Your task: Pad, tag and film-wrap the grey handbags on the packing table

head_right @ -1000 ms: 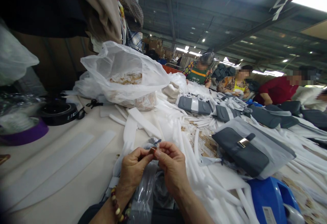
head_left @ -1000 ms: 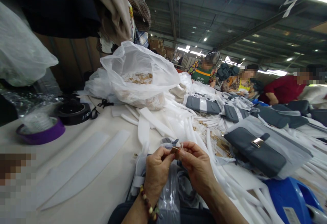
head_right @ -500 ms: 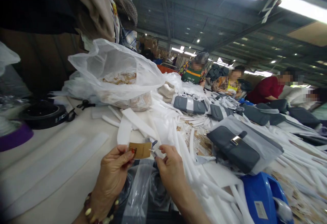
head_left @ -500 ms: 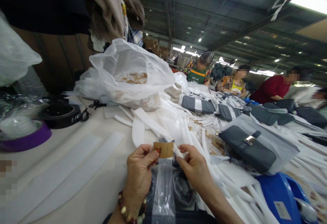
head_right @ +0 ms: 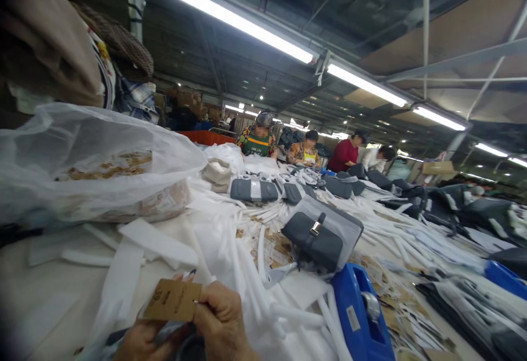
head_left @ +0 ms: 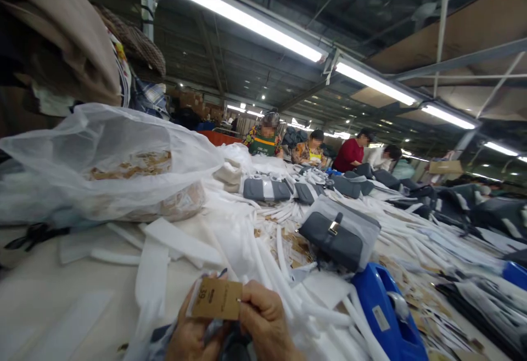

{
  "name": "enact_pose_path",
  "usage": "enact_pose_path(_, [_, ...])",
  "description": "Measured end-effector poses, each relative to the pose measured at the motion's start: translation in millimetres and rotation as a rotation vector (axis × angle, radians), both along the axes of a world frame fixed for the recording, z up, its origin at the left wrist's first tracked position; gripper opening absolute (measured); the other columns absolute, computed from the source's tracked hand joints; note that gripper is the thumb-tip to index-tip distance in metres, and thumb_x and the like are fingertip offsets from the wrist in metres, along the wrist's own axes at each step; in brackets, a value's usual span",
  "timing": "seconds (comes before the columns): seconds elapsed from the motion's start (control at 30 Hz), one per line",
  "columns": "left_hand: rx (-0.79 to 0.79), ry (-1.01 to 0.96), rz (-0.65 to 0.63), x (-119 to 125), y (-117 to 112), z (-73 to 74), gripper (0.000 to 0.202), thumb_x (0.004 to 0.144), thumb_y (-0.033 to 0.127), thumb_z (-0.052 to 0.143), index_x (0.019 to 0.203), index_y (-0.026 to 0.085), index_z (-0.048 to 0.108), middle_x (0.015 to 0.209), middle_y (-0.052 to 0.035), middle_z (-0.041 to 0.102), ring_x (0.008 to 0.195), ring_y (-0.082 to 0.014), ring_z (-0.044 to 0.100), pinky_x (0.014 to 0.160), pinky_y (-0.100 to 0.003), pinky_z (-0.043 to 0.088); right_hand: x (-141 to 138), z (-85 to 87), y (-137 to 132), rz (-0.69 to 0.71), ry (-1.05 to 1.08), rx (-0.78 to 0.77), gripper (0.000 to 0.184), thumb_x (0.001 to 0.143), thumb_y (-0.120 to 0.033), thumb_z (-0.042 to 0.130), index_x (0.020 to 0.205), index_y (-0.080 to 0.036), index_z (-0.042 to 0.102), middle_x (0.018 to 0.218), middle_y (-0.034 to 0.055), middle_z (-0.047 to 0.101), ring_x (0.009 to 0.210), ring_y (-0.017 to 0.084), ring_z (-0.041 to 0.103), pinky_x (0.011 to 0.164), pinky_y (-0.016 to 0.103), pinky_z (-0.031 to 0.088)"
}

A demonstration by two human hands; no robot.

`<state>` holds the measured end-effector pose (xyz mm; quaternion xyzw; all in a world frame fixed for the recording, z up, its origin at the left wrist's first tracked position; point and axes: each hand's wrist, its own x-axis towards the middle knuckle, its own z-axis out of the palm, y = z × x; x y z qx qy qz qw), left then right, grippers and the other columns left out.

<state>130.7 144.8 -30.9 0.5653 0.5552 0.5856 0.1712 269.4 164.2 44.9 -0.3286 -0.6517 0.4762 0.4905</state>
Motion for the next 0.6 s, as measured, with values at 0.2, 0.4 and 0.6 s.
enact_pose_path(0.2, [0.198,0.441,0.176,4,17,-19.6,0.022,0.082,0.032,0.05,0.092,0.03,0.069,0.111,-0.0035,0.067,0.114,-0.0272,0.052,0.106,-0.051,0.028,4,3.4,-8,0.084,-0.048,0.038,0.014,0.072,-0.025,0.06,0.061,-0.019,0.068,0.057,-0.0028,0.05,0.054,0.01,0.044,0.053,0.021,0.036])
enact_pose_path(0.4, [-0.265,0.535,0.174,20,-9,44.6,0.022,0.088,0.03,0.049,0.098,0.033,0.069,0.126,-0.0037,0.058,0.123,-0.0296,0.043,0.103,-0.059,0.027,13,4.3,2,-0.08,0.215,-0.484,0.019,0.056,-0.032,0.078,0.054,-0.018,0.065,0.045,-0.0042,0.049,0.042,0.007,0.039,0.038,0.016,0.033])
enact_pose_path(0.6, [-0.251,0.309,0.161,15,-15,75.4,0.041,0.084,0.023,0.052,0.125,0.026,0.054,0.128,-0.0049,0.056,0.122,-0.021,0.046,0.108,-0.04,0.033,20,1.1,22,-0.283,0.23,-0.765,0.059,0.034,-0.028,0.086,0.09,-0.02,0.067,0.086,0.0062,0.072,0.057,0.012,0.059,0.049,0.016,0.052])
